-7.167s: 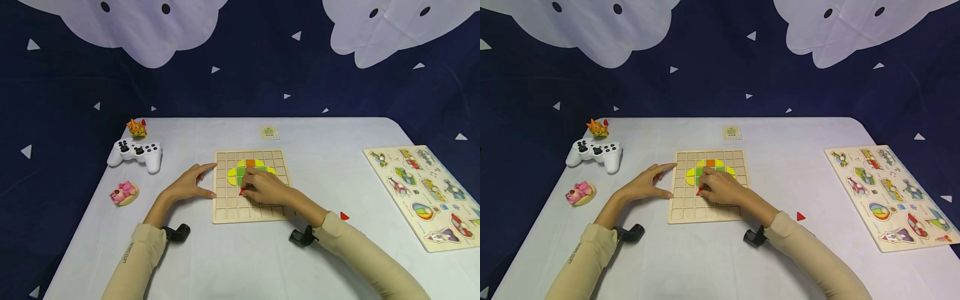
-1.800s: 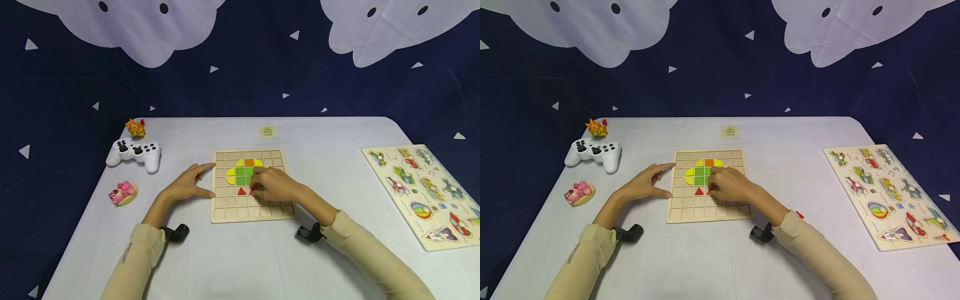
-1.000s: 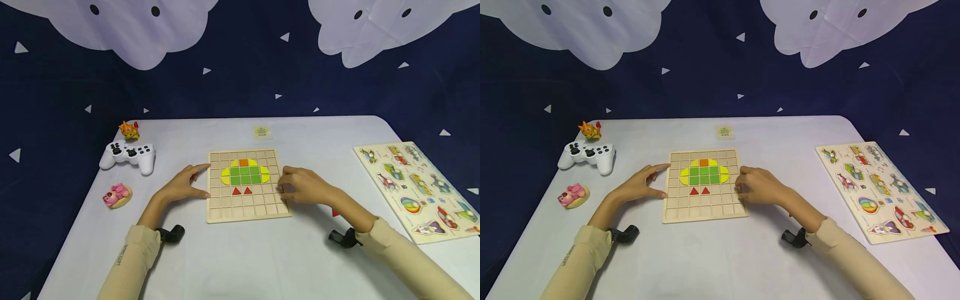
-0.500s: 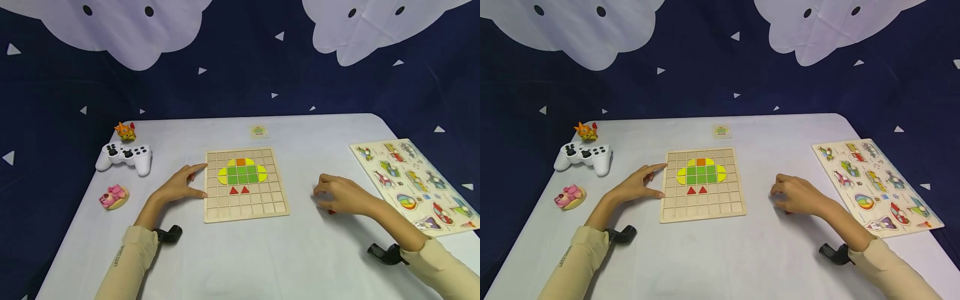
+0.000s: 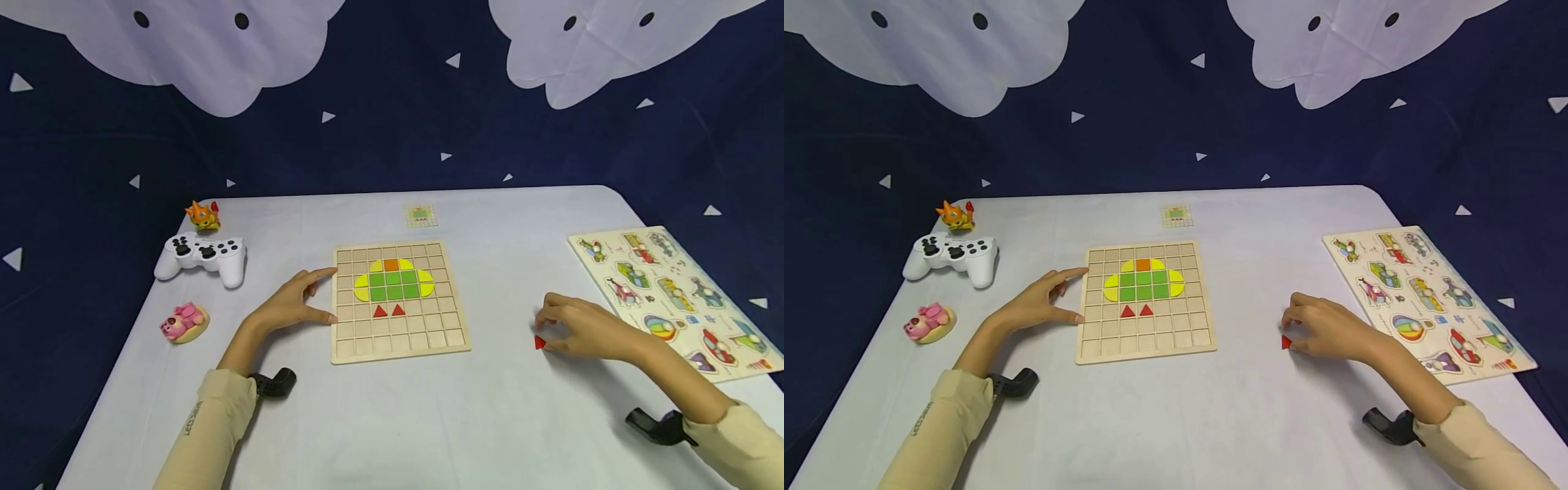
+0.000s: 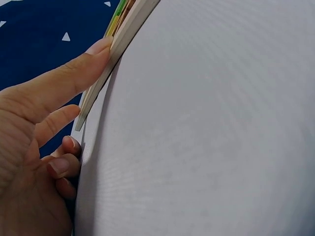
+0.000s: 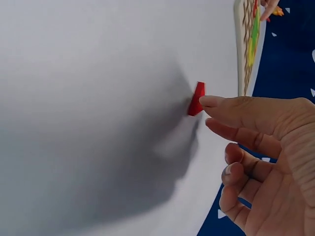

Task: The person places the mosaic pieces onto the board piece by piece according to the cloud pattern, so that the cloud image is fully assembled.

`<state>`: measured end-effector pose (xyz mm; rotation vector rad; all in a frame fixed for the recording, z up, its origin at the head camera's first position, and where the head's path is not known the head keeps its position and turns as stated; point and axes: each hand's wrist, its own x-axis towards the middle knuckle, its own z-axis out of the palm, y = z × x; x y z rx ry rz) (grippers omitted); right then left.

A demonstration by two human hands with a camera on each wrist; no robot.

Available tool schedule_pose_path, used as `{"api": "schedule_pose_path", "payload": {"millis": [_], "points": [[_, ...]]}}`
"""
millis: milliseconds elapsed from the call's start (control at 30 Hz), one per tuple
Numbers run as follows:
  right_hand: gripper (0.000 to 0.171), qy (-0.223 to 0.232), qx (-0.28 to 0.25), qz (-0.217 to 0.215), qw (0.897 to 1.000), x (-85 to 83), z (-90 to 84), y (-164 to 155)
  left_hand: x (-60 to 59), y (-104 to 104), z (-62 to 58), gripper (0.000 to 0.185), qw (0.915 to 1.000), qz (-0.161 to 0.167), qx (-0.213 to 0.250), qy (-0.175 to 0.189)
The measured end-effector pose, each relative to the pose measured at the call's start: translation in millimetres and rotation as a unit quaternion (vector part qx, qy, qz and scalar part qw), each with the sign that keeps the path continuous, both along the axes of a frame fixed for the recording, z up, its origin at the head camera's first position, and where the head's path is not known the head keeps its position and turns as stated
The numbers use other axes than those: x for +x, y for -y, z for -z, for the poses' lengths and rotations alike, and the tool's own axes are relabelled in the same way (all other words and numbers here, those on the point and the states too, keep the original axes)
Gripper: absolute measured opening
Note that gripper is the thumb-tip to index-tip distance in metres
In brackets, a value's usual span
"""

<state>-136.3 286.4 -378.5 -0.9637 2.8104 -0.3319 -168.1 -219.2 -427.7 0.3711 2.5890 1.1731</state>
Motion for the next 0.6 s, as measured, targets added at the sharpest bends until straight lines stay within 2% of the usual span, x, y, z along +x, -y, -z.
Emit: {"api": "schedule_pose_path", "payload": {"millis": [300,600], "points": [[0.023,-0.053,-0.026,-0.022,0.998,1.7,13.0,0.3,-0.3,-0.6,1.1,0.096,1.0,0.001,0.002,0.0],[0.021,-0.068,-0.031,-0.039,0.996,-1.5,13.9,5.9,-0.5,0.6,0.9,0.096,1.0,0.002,0.003,-0.003]]}}
